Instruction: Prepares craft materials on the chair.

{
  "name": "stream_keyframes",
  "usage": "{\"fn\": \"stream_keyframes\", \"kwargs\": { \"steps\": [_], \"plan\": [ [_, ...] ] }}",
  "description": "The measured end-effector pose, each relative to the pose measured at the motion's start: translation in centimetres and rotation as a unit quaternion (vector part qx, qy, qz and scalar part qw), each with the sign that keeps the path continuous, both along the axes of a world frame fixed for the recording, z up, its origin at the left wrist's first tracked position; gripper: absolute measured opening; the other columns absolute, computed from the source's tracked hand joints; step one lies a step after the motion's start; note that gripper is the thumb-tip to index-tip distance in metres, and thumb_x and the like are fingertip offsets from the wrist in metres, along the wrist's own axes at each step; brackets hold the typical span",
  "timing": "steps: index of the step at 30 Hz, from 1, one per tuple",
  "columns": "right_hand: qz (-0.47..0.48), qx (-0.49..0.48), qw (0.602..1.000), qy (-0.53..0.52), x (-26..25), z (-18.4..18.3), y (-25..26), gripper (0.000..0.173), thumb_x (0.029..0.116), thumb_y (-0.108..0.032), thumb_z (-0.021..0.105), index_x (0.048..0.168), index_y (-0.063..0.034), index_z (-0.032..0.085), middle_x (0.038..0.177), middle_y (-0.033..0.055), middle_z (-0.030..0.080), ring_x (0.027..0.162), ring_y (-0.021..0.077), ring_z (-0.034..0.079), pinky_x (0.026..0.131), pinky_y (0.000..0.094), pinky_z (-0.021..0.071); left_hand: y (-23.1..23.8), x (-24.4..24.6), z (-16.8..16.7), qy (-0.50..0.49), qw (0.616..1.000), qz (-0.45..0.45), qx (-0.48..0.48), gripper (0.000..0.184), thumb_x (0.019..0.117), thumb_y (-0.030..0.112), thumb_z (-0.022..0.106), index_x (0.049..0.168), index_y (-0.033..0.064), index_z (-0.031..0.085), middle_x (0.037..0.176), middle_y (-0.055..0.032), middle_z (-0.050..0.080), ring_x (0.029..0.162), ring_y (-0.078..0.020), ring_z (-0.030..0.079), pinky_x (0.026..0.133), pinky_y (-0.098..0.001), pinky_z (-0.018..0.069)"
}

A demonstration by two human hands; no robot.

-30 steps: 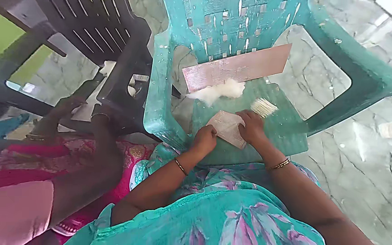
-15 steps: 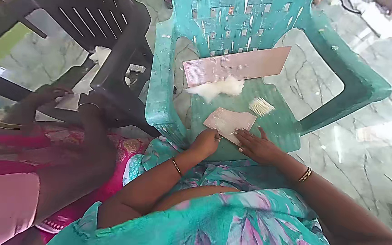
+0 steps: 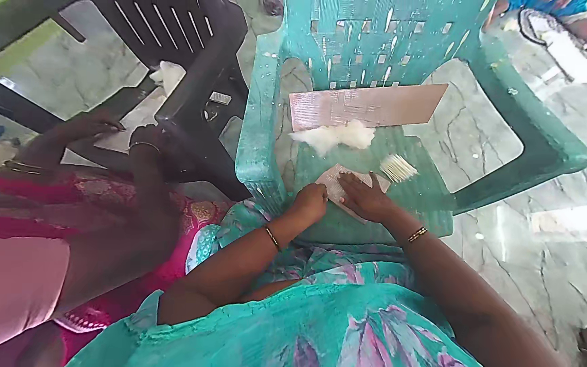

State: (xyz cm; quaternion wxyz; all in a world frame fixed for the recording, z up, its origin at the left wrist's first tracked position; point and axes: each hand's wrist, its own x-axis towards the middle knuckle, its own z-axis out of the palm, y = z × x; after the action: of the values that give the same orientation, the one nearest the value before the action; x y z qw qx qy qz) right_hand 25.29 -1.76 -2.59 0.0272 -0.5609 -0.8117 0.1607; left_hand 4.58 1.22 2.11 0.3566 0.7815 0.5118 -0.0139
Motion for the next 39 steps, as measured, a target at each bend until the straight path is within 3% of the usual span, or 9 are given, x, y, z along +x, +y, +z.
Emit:
{"fn": "stream_keyframes", "kwargs": {
  "steps": [8, 10, 13, 17, 20, 23, 27, 36, 39],
  "plan": [
    [0.034, -0.123, 0.991, -0.033, 1.6, 2.0, -5.5, 0.071, 0.1086, -0.052, 0.03, 0.165, -0.0097, 0.02, 0.173, 0.0076, 0.016, 0.16, 0.0231, 0.01, 0.12, 0.0709, -0.0044, -1.0, -0.2, -0.9, -0.005, 0.998, -0.057, -0.028, 0.023, 0.1052, 0.013, 0.054, 0.116, -0.0025, 0.068, 0.117, -0.0203, 0.067, 0.114, -0.0333, 0.065, 0.102, -0.0515, 0.0503],
    [0.046, -0.146, 0.988, -0.033, 2.5, 2.9, -7.2, 0.069, 0.1089, -0.05, 0.031, 0.165, -0.0113, 0.021, 0.172, 0.0065, 0.017, 0.16, 0.0232, 0.011, 0.12, 0.0707, -0.0043, -1.5, -0.2, -0.6, -0.01, 0.996, -0.067, -0.051, 0.024, 0.1058, 0.013, 0.053, 0.119, -0.0023, 0.067, 0.118, -0.0198, 0.067, 0.114, -0.0315, 0.065, 0.102, -0.0495, 0.0499],
    [0.048, -0.115, 0.992, -0.008, 4.5, 3.9, -8.2, 0.066, 0.1078, -0.05, 0.032, 0.16, -0.0099, 0.035, 0.168, 0.0083, 0.031, 0.157, 0.0264, 0.023, 0.119, 0.0741, -0.0003, -1.5, -0.3, -0.6, -0.029, 0.997, -0.051, -0.058, 0.025, 0.106, 0.012, 0.053, 0.12, -0.0031, 0.066, 0.118, -0.0202, 0.066, 0.113, -0.0318, 0.064, 0.102, -0.0492, 0.0497],
    [-0.008, -0.058, 0.998, -0.01, 5.8, 3.4, -6.4, 0.068, 0.1073, -0.052, 0.03, 0.159, -0.0092, 0.038, 0.167, 0.0084, 0.033, 0.157, 0.0261, 0.023, 0.12, 0.0725, -0.0018, -0.5, -0.7, -1.2, -0.036, 0.999, -0.013, -0.019, 0.024, 0.1057, 0.012, 0.053, 0.117, -0.0037, 0.067, 0.118, -0.0222, 0.066, 0.116, -0.0355, 0.063, 0.103, -0.0522, 0.0497],
    [-0.015, -0.031, 0.999, 0.005, 4.1, 2.2, -3.6, 0.063, 0.1077, -0.046, 0.038, 0.158, -0.0076, 0.04, 0.166, 0.0098, 0.035, 0.157, 0.0261, 0.024, 0.12, 0.0717, 0.0, 0.2, -0.6, -1.3, -0.013, 1.0, -0.008, 0.002, 0.023, 0.105, 0.011, 0.054, 0.117, -0.0034, 0.067, 0.118, -0.022, 0.066, 0.117, -0.036, 0.063, 0.103, -0.0524, 0.0496],
    [-0.009, -0.052, 0.999, -0.001, 1.4, 0.9, -0.9, 0.064, 0.1088, -0.045, 0.039, 0.161, -0.0077, 0.033, 0.168, 0.0114, 0.03, 0.157, 0.0273, 0.023, 0.121, 0.0716, 0.0013, 0.6, -0.4, -1.1, 0.019, 1.0, -0.02, 0.003, 0.028, 0.1065, 0.015, 0.051, 0.122, -0.003, 0.066, 0.124, -0.0228, 0.065, 0.123, -0.0362, 0.061, 0.107, -0.0528, 0.0471],
    [-0.033, -0.099, 0.994, -0.008, 0.3, 1.1, -0.1, 0.069, 0.1083, -0.046, 0.04, 0.164, -0.009, 0.023, 0.171, 0.0104, 0.022, 0.159, 0.0251, 0.016, 0.121, 0.0709, -0.0043, 0.4, 0.0, -1.3, 0.048, 0.998, -0.045, 0.02, 0.034, 0.1068, 0.018, 0.05, 0.13, -0.0038, 0.063, 0.133, -0.0261, 0.061, 0.131, -0.0393, 0.056, 0.113, -0.0533, 0.0423],
    [-0.028, -0.058, 0.997, 0.05, 1.7, 0.3, -6.8, 0.069, 0.1061, -0.049, 0.047, 0.16, -0.0081, 0.034, 0.169, 0.0107, 0.028, 0.158, 0.0284, 0.021, 0.121, 0.0712, -0.0015, -0.7, 0.1, -3.7, 0.016, 0.992, -0.097, 0.079, 0.025, 0.1013, 0.012, 0.06, 0.116, -0.0055, 0.069, 0.112, -0.0268, 0.069, 0.111, -0.0426, 0.066, 0.101, -0.0596, 0.0491],
    [-0.019, -0.02, 0.998, 0.063, 2.0, 0.2, -8.5, 0.062, 0.1068, -0.046, 0.047, 0.156, -0.0086, 0.043, 0.165, 0.009, 0.037, 0.156, 0.0279, 0.026, 0.121, 0.0715, -0.0003, -1.1, 0.1, -4.0, -0.004, 0.99, -0.108, 0.093, 0.025, 0.1009, 0.013, 0.061, 0.114, -0.0059, 0.07, 0.108, -0.0263, 0.07, 0.107, -0.0419, 0.067, 0.098, -0.0591, 0.0502]
  ]
}}
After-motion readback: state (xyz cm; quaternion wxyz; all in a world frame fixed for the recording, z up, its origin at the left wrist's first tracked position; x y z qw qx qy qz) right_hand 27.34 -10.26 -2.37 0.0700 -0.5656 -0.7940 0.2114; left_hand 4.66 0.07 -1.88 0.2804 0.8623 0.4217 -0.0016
